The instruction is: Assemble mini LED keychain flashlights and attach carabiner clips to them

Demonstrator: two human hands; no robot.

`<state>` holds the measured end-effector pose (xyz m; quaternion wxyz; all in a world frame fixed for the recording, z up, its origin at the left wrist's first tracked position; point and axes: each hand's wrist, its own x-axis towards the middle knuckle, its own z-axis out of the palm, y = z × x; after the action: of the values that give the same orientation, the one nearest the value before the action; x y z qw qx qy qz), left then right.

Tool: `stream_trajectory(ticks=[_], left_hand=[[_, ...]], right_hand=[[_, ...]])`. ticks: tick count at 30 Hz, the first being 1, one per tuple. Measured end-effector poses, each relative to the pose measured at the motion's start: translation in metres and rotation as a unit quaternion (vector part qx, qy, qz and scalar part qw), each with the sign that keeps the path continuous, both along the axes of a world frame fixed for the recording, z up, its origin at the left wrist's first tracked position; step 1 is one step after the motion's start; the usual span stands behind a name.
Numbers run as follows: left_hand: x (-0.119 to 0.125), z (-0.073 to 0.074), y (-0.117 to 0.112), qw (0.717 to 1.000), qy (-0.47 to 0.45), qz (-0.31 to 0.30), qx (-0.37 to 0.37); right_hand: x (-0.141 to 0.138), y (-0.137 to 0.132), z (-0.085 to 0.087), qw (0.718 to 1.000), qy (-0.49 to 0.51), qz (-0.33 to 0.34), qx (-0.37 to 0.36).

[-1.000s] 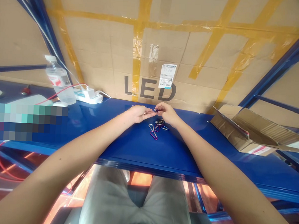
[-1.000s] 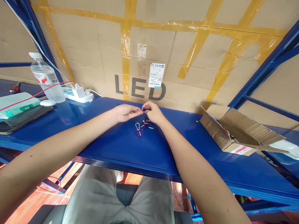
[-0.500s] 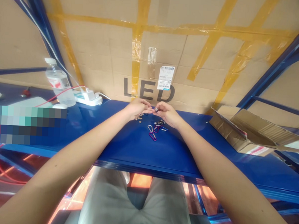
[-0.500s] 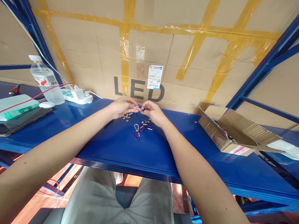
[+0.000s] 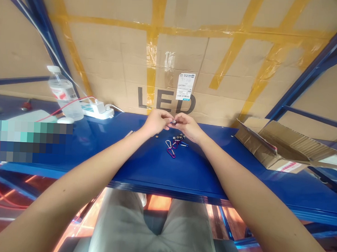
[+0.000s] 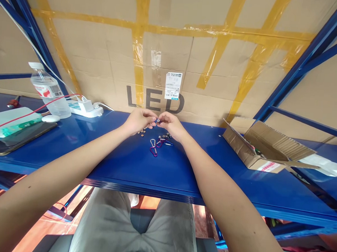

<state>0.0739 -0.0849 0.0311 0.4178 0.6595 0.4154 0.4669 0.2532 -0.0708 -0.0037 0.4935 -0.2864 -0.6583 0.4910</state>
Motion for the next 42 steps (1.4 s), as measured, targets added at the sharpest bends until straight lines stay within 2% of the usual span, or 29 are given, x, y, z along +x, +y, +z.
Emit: stream_trajectory(ticks=[4, 16, 19, 21, 23, 26, 27, 29, 30, 31, 33, 37, 42], left_hand=[[0.003, -0.002, -0.004, 0.998, 0.028, 0.009, 0.051], [0.004, 0.001, -0.008, 0.998, 0.055, 0.011, 0.012], [0.005, 0.004, -0.01, 0.999, 0.044, -0.005, 0.011], [0.004, 0.007, -0.01, 0.999, 0.042, -0.012, 0.025], [0.0, 0.009, -0.007, 0.995, 0.07, 0.01, 0.07], [-0.016, 0.014, 0.002, 0.963, 0.196, 0.049, 0.176], [-0.023, 0.015, 0.005, 0.947, 0.263, 0.027, 0.181], [-0.038, 0.018, 0.011, 0.914, 0.382, -0.085, 0.108], [-0.044, 0.019, 0.013, 0.889, 0.43, -0.147, 0.062], [-0.049, 0.019, 0.015, 0.865, 0.468, -0.177, 0.036], [-0.054, 0.017, 0.016, 0.833, 0.516, -0.196, 0.025], [-0.047, 0.012, 0.014, 0.823, 0.534, -0.183, 0.062], [-0.04, 0.011, 0.007, 0.838, 0.519, -0.162, 0.047]], right_hand=[[-0.002, 0.001, -0.001, 1.0, -0.004, -0.012, 0.017], [-0.001, 0.003, 0.0, 0.999, -0.002, -0.024, 0.046], [0.0, 0.003, 0.001, 0.999, 0.014, -0.022, 0.043], [0.001, 0.002, 0.002, 0.999, 0.031, -0.015, 0.039], [0.003, 0.001, 0.004, 0.998, 0.049, -0.001, 0.033], [0.005, 0.0, 0.007, 0.998, 0.059, 0.016, 0.019], [0.006, 0.0, 0.007, 0.998, 0.057, 0.018, 0.013], [0.007, 0.001, 0.006, 0.999, 0.041, 0.017, 0.002], [0.007, 0.001, 0.005, 0.999, 0.029, 0.015, -0.001], [0.007, 0.002, 0.004, 1.0, 0.015, 0.012, 0.0], [0.006, 0.004, 0.001, 1.0, -0.014, 0.006, 0.006], [0.004, 0.005, -0.002, 0.998, -0.057, 0.006, 0.018], [0.001, 0.003, -0.003, 0.996, -0.082, 0.015, 0.015]])
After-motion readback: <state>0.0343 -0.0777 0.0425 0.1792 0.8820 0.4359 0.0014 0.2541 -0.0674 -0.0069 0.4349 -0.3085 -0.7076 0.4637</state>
